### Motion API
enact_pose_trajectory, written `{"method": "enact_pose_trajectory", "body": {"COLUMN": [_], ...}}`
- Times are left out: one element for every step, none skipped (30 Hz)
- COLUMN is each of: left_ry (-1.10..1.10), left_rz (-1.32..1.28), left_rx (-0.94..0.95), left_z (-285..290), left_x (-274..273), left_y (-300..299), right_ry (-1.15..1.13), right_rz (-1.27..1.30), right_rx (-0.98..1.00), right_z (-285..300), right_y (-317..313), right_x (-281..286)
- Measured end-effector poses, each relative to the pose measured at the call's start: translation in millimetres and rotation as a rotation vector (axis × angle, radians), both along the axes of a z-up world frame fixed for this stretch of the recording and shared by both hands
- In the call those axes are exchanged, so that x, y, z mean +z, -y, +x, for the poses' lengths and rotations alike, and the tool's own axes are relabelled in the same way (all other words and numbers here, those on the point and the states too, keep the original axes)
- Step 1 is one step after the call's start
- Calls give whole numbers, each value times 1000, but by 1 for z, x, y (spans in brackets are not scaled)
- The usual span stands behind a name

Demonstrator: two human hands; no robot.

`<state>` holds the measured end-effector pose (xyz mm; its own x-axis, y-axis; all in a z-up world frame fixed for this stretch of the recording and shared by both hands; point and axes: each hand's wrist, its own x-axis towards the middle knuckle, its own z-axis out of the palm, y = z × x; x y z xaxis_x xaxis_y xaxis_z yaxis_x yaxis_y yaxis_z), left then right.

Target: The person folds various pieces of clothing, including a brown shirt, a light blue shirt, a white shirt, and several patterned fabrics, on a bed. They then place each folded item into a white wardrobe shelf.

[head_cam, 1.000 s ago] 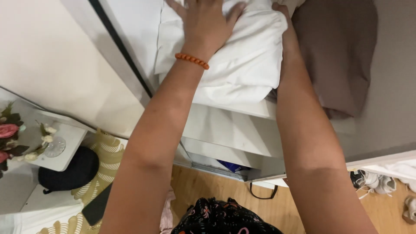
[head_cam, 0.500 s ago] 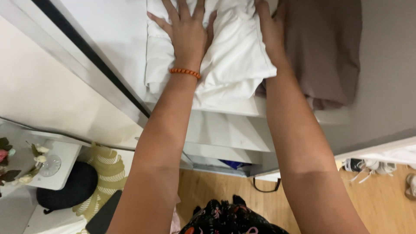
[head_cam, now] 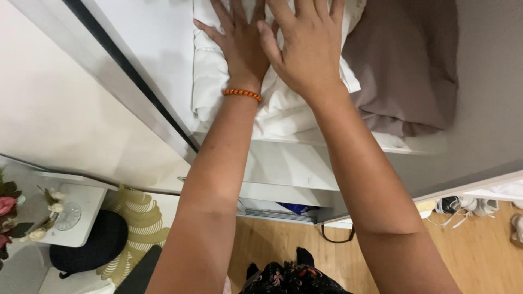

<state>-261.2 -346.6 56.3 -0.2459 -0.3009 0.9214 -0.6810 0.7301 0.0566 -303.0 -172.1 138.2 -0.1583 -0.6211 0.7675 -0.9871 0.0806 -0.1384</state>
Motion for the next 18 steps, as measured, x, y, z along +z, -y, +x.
{"method": "enact_pose_trajectory", "body": {"left_ry": [7, 14, 16, 39, 57, 54, 51, 48, 50, 44, 34, 32, 25, 19, 19, 43, 67, 66], "left_rz": [20, 40, 38, 118, 196, 193, 188, 184, 182, 159, 137, 138, 144, 149, 154, 208, 268, 278], "left_rx": [-17, -34, -33, -60, -90, -93, -99, -105, -115, -122, -124, -127, -144, -160, -160, -190, -214, -208], "left_z": [3, 6, 10, 14, 14, 12, 12, 12, 11, 10, 10, 10, 12, 13, 14, 15, 19, 20], "left_x": [3, 5, 9, 13, 18, 19, 17, 15, 13, 12, 11, 12, 13, 14, 15, 15, 14, 6], "left_y": [-4, -8, -12, -17, -23, -20, -19, -19, -18, -17, -17, -17, -18, -19, -21, -24, -27, -23], "right_ry": [-51, -103, -100, -41, 11, 8, 27, 46, 47, 41, 32, 30, 8, -15, -14, -12, -9, -8], "right_rz": [-24, -48, -50, -30, -11, -14, 19, 51, 50, 36, 25, 26, -16, -57, -52, -74, -91, -81], "right_rx": [-50, -99, -99, -81, -65, -68, -103, -138, -148, -145, -136, -140, -132, -125, -125, -106, -81, -75], "right_z": [-15, -29, -36, -43, -54, -55, -53, -51, -50, -50, -48, -50, -51, -52, -53, -53, -52, -57], "right_y": [12, 25, 27, 29, 31, 34, 35, 35, 35, 34, 34, 35, 35, 35, 34, 33, 32, 34], "right_x": [-19, -39, -47, -54, -61, -60, -63, -66, -67, -68, -68, -70, -73, -76, -75, -75, -76, -84]}}
